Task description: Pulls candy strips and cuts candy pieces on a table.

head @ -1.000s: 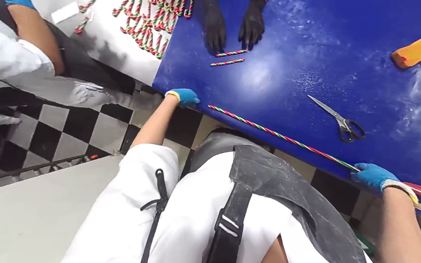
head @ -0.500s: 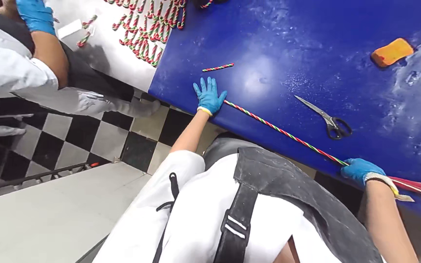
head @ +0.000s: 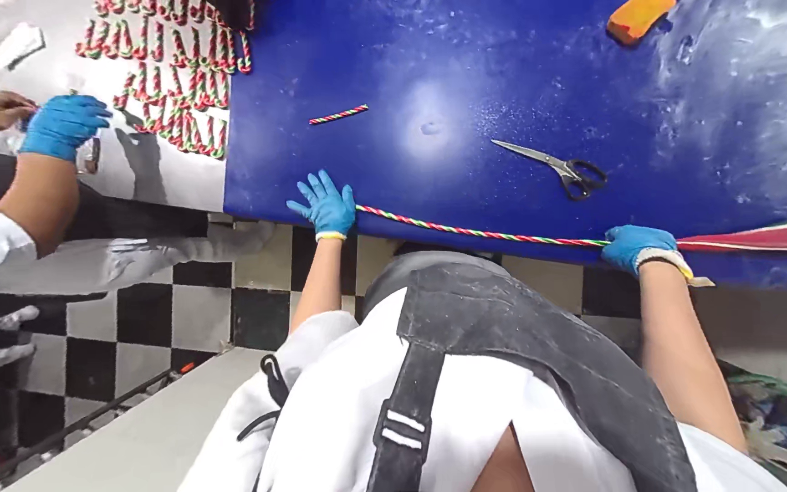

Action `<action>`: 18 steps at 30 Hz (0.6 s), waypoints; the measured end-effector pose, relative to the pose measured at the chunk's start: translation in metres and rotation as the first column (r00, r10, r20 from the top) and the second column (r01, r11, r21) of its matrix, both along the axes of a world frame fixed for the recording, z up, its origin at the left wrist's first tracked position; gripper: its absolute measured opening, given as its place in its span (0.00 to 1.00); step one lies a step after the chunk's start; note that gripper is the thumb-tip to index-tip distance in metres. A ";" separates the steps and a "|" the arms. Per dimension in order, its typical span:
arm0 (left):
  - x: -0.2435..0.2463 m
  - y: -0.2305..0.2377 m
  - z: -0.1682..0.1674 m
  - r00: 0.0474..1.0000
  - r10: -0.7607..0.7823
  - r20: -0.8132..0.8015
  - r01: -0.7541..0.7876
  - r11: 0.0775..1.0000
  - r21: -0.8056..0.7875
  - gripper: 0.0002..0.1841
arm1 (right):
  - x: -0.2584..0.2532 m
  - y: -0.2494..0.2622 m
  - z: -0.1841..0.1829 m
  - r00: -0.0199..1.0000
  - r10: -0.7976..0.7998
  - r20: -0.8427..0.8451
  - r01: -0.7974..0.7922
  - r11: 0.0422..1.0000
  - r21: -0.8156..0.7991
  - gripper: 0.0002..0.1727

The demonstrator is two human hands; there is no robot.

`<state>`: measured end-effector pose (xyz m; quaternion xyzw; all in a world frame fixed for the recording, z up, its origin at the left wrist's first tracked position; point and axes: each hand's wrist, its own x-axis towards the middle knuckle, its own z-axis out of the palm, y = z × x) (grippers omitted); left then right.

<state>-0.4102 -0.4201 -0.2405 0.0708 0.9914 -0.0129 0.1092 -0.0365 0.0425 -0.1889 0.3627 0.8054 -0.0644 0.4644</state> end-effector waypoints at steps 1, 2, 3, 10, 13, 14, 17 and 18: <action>-0.018 0.012 0.000 1.000 0.013 0.008 -0.013 1.000 0.012 0.46 | 0.000 0.000 0.000 1.000 0.000 0.002 0.000 1.000 -0.001 0.17; -0.037 0.025 -0.002 1.000 0.029 0.003 -0.029 0.999 0.014 0.47 | 0.000 0.001 0.000 1.000 0.000 0.002 0.000 1.000 0.001 0.17; -0.053 0.037 -0.002 0.999 0.036 0.002 -0.036 0.999 0.002 0.48 | 0.001 -0.001 -0.001 1.000 -0.004 -0.003 0.004 1.000 0.000 0.17; -0.004 0.046 0.033 0.983 -0.130 0.130 0.121 0.990 0.079 0.46 | -0.006 -0.011 0.001 0.999 0.041 -0.022 -0.043 0.995 -0.089 0.15; 0.033 0.027 0.002 0.975 -0.221 -0.002 0.220 0.970 0.102 0.43 | -0.032 -0.030 -0.002 0.989 0.086 -0.118 -0.112 0.965 -0.239 0.18; 0.031 0.025 -0.007 0.968 -0.248 -0.048 0.252 0.963 0.098 0.44 | -0.046 -0.040 -0.001 0.982 0.091 -0.164 -0.137 0.946 -0.292 0.19; -0.002 0.046 -0.005 0.956 -0.289 -0.043 0.293 0.948 0.129 0.47 | -0.100 -0.079 0.003 0.967 0.039 -0.251 -0.147 0.893 -0.426 0.25; -0.017 0.057 -0.001 0.951 -0.308 -0.018 0.307 0.942 0.137 0.47 | -0.120 -0.093 0.001 0.964 0.012 -0.265 -0.134 0.884 -0.448 0.29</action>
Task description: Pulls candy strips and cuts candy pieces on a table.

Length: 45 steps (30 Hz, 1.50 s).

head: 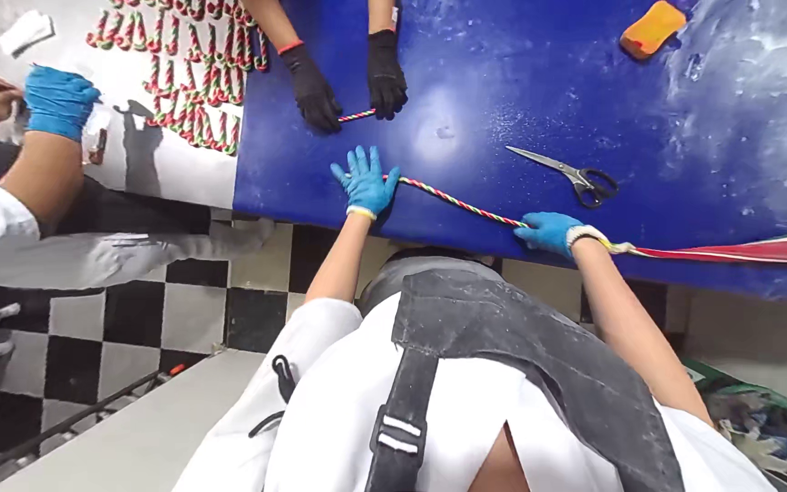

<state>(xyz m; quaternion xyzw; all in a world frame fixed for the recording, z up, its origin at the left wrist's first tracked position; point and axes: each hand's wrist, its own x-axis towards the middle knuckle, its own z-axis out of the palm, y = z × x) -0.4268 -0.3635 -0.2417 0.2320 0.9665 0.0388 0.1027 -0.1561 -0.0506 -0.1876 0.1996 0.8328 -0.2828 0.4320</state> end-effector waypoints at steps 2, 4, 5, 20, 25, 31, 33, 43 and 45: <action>-0.015 0.019 0.009 0.986 -0.155 0.056 0.154 0.988 0.026 0.47 | -0.038 -0.030 -0.004 0.997 -0.054 -0.054 0.051 0.997 -0.053 0.32; 0.003 0.026 0.016 0.891 -0.450 0.056 0.437 0.885 0.160 0.45 | -0.072 -0.063 -0.003 0.987 -0.102 -0.121 0.084 0.987 -0.140 0.31; 0.018 0.026 0.015 0.807 -0.590 0.043 0.564 0.789 0.241 0.44 | -0.086 -0.080 -0.003 0.983 -0.108 -0.151 0.080 0.980 -0.183 0.31; -0.086 -0.187 0.060 0.815 -0.104 0.570 0.176 0.982 -0.072 0.21 | -0.135 -0.148 -0.008 0.981 0.162 -0.103 -0.163 0.987 -0.003 0.32; -0.016 -0.176 0.036 0.977 -0.204 0.063 0.199 0.976 0.086 0.35 | -0.140 -0.148 -0.008 0.992 0.102 -0.069 -0.105 0.994 -0.033 0.32; -0.007 -0.094 -0.007 0.985 -0.171 0.001 0.170 0.984 0.045 0.51 | -0.142 -0.146 -0.012 0.993 0.099 -0.070 -0.103 0.993 -0.061 0.34; -0.044 -0.061 -0.010 0.991 -0.129 -0.027 0.130 0.990 0.046 0.52 | -0.146 -0.147 -0.009 0.994 0.091 -0.055 -0.094 0.994 -0.052 0.34; -0.010 -0.073 0.005 0.997 0.022 0.073 -0.017 0.998 -0.058 0.47 | -0.141 -0.148 -0.010 0.995 0.059 -0.078 -0.067 0.991 -0.116 0.34; 0.015 -0.106 0.007 0.994 0.098 0.050 -0.093 0.991 -0.092 0.47 | -0.127 -0.143 -0.005 0.973 0.091 -0.211 -0.109 0.991 -0.078 0.36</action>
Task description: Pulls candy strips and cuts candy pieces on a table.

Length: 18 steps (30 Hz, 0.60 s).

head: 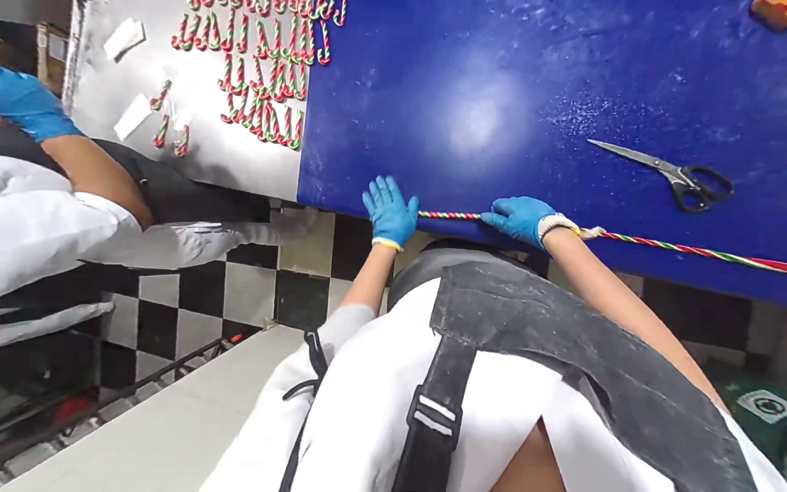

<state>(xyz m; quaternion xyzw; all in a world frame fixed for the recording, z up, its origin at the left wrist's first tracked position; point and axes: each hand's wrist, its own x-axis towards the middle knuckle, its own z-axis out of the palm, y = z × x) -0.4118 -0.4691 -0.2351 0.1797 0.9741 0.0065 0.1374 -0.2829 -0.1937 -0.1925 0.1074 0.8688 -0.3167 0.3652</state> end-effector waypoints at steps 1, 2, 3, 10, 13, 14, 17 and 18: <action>0.003 -0.010 -0.003 0.999 0.028 -0.024 -0.028 1.000 -0.012 0.48 | 0.011 0.004 0.003 0.996 -0.015 -0.094 0.019 0.999 0.041 0.35; 0.003 -0.014 -0.007 0.998 0.049 -0.047 -0.049 0.999 -0.007 0.48 | 0.026 0.011 0.007 0.983 -0.045 -0.181 0.065 0.992 0.106 0.35; -0.004 -0.013 -0.011 0.996 0.062 -0.069 -0.061 0.998 0.011 0.48 | 0.043 0.022 0.010 0.964 -0.079 -0.255 0.130 0.974 0.188 0.34; -0.118 0.071 -0.021 0.994 0.080 -0.068 -0.077 0.996 0.052 0.48 | 0.167 0.193 -0.035 0.831 -0.325 -0.451 0.555 0.535 0.637 0.31; -0.096 0.068 0.000 0.991 0.123 0.045 -0.121 0.992 -0.046 0.51 | 0.167 0.216 -0.031 0.836 -0.499 -0.227 0.513 0.565 0.647 0.25; -0.079 0.053 0.001 0.990 0.138 0.038 -0.136 0.990 -0.038 0.51 | 0.158 0.211 -0.019 0.841 -0.506 -0.192 0.500 0.590 0.634 0.22; -0.029 -0.004 -0.006 0.980 0.196 -0.030 -0.196 0.981 -0.009 0.48 | 0.134 0.195 -0.004 0.902 -0.430 -0.046 0.354 0.674 0.649 0.24; -0.022 -0.020 -0.006 0.976 0.212 -0.046 -0.213 0.977 -0.014 0.47 | 0.125 0.187 -0.002 0.901 -0.433 -0.004 0.337 0.695 0.635 0.27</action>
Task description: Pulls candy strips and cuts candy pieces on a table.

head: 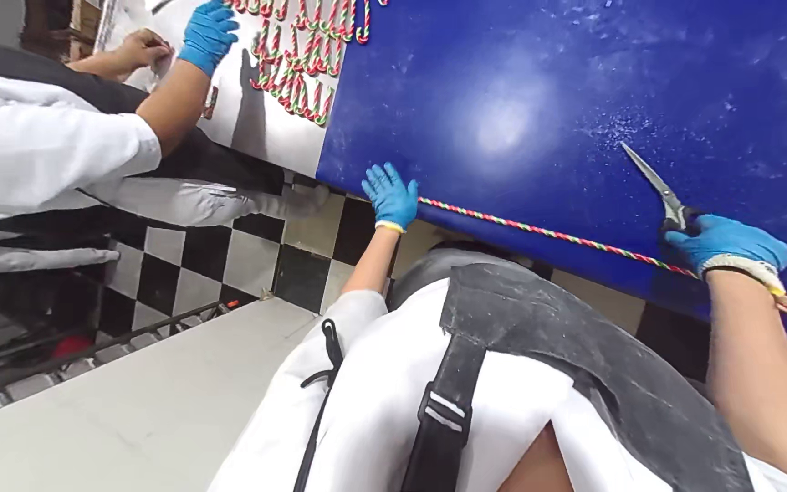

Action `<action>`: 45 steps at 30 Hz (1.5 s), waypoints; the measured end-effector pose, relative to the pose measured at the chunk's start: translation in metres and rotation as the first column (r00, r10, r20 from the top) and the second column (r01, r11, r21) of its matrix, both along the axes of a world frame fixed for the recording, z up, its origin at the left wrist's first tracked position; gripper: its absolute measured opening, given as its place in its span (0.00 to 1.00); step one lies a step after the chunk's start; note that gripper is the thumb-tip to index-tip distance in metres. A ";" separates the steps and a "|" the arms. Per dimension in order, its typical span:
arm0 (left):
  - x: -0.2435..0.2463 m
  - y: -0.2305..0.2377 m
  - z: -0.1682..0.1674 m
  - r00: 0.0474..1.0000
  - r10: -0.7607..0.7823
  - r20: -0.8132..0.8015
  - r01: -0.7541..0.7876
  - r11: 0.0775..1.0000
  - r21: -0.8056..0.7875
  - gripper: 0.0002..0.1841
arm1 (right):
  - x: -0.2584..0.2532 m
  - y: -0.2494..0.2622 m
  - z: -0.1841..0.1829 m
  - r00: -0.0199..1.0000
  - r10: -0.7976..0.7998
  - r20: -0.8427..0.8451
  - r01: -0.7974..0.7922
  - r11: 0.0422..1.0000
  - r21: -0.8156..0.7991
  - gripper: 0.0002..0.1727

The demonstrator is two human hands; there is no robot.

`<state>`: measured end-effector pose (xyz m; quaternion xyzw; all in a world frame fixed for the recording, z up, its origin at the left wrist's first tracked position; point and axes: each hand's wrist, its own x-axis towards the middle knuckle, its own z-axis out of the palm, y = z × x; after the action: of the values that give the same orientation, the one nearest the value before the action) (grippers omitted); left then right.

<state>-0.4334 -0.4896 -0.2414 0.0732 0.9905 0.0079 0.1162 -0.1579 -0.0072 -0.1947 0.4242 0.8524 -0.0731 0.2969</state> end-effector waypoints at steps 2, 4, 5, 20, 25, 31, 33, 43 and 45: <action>0.003 -0.019 -0.005 1.000 0.016 -0.023 -0.016 1.000 -0.010 0.47 | -0.015 -0.012 0.001 0.999 -0.013 0.044 0.016 0.998 -0.053 0.30; -0.019 -0.012 -0.009 0.997 0.020 -0.073 -0.018 0.999 0.028 0.47 | -0.025 -0.004 -0.003 0.999 0.010 0.050 -0.006 0.996 -0.090 0.29; -0.037 -0.003 -0.011 0.994 0.022 -0.106 -0.016 0.998 0.057 0.48 | -0.027 0.003 -0.005 1.000 0.011 0.018 -0.008 0.993 -0.121 0.26; -0.082 -0.005 0.020 0.739 -0.662 0.127 0.592 0.728 0.345 0.23 | -0.055 -0.263 0.094 0.999 -0.046 -0.015 0.003 0.360 -0.933 0.20; -0.083 -0.004 0.020 0.676 -0.736 0.038 0.663 0.629 0.406 0.13 | -0.093 -0.311 -0.035 0.927 -0.376 -0.015 -0.086 -0.171 -0.982 0.38; -0.090 -0.007 0.019 0.647 -0.762 0.023 0.716 0.617 0.327 0.13 | -0.130 -0.365 -0.050 0.782 -0.621 0.060 -0.005 -0.103 -0.995 0.22; -0.091 -0.010 0.018 0.671 -0.741 0.030 0.700 0.646 0.305 0.13 | -0.122 -0.353 -0.043 0.800 -0.599 -0.040 -0.033 0.023 -0.999 0.22; -0.025 0.067 0.019 0.611 -0.790 0.058 0.709 0.579 0.403 0.30 | 0.028 -0.227 0.039 0.994 0.053 0.091 0.039 0.616 -0.787 0.25; -0.013 0.086 0.008 0.586 -0.809 0.028 0.729 0.542 0.418 0.22 | 0.029 -0.226 0.052 0.995 0.016 0.102 0.075 0.566 -0.821 0.21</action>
<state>-0.4469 -0.4040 -0.2332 0.5215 0.8166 0.1463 0.1996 -0.1290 -0.2329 -0.1425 0.2543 0.6974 -0.4456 0.5004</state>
